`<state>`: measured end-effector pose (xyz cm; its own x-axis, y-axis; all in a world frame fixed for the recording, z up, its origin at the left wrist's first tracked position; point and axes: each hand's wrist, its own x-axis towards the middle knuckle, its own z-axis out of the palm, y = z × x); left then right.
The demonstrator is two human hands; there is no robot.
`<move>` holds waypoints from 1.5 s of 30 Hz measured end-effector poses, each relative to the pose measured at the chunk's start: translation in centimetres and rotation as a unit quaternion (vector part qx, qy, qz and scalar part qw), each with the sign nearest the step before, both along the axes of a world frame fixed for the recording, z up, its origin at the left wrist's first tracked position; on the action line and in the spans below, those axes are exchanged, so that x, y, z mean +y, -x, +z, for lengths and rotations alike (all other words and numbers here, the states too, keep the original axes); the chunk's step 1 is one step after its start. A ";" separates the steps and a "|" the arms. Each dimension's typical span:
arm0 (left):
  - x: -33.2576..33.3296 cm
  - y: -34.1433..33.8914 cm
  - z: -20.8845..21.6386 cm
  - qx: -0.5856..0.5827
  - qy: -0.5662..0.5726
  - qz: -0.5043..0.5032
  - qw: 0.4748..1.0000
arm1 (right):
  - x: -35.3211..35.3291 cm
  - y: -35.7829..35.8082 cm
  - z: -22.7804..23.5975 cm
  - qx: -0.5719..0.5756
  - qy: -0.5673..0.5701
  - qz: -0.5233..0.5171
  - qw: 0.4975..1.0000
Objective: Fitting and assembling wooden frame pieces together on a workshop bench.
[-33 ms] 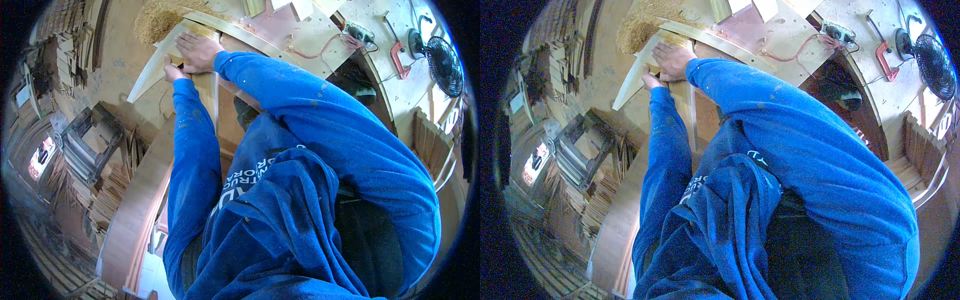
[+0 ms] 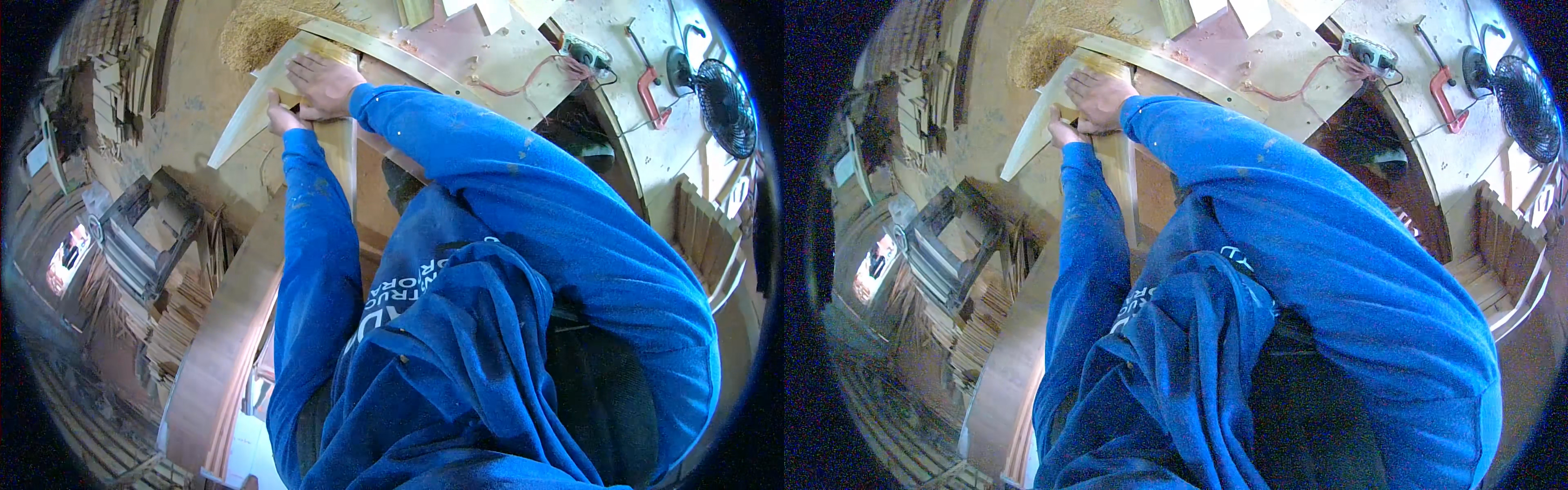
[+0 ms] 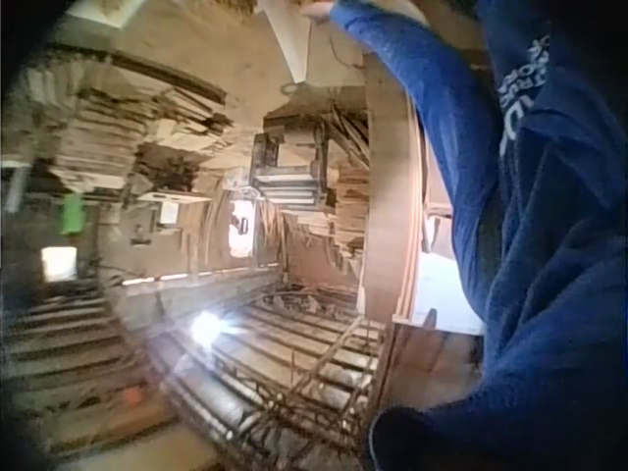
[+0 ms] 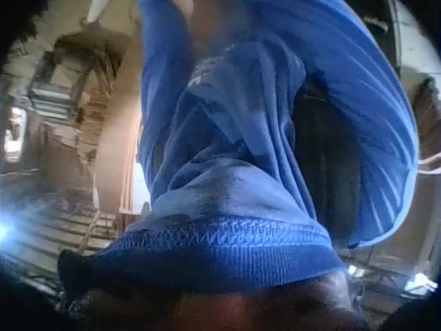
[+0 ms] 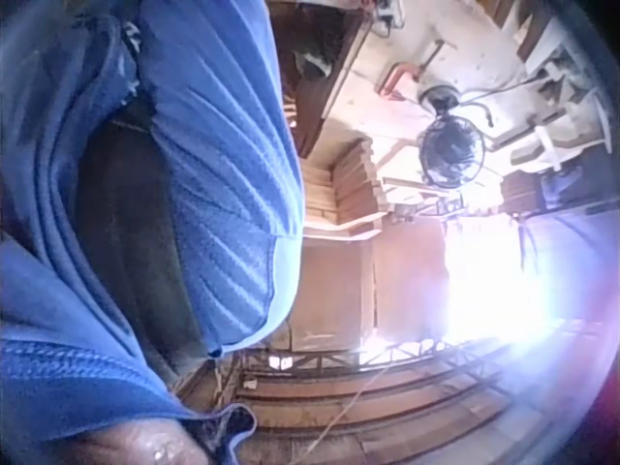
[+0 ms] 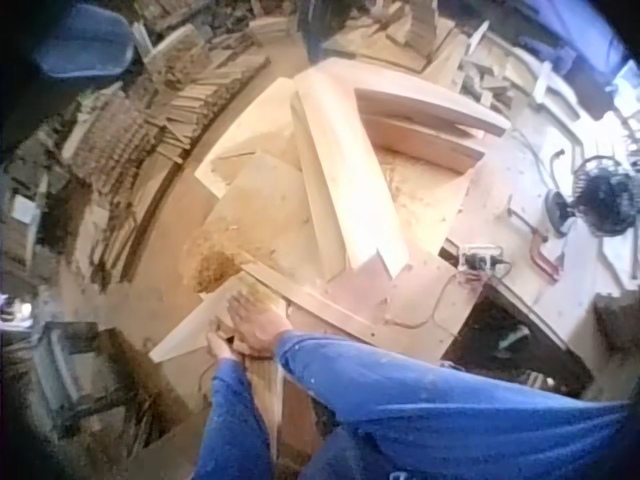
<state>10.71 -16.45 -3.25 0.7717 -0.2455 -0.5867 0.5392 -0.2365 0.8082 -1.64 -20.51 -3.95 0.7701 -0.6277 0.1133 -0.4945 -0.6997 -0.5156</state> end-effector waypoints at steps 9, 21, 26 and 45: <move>0.2 -0.8 -0.3 0.001 0.022 -0.007 1.000 | 0.0 -0.3 0.7 0.007 0.002 -0.005 1.000; -0.2 -0.5 -0.1 -0.010 -0.008 0.011 1.000 | -0.2 -0.4 0.7 0.015 -0.004 -0.009 1.000; -0.2 -0.5 -0.1 -0.004 0.015 0.001 1.000 | -0.2 -0.4 0.7 0.009 -0.003 -0.012 1.000; 0.0 -1.8 -1.6 0.009 0.025 -0.031 0.999 | -0.5 -0.4 0.9 0.022 0.005 -0.001 1.000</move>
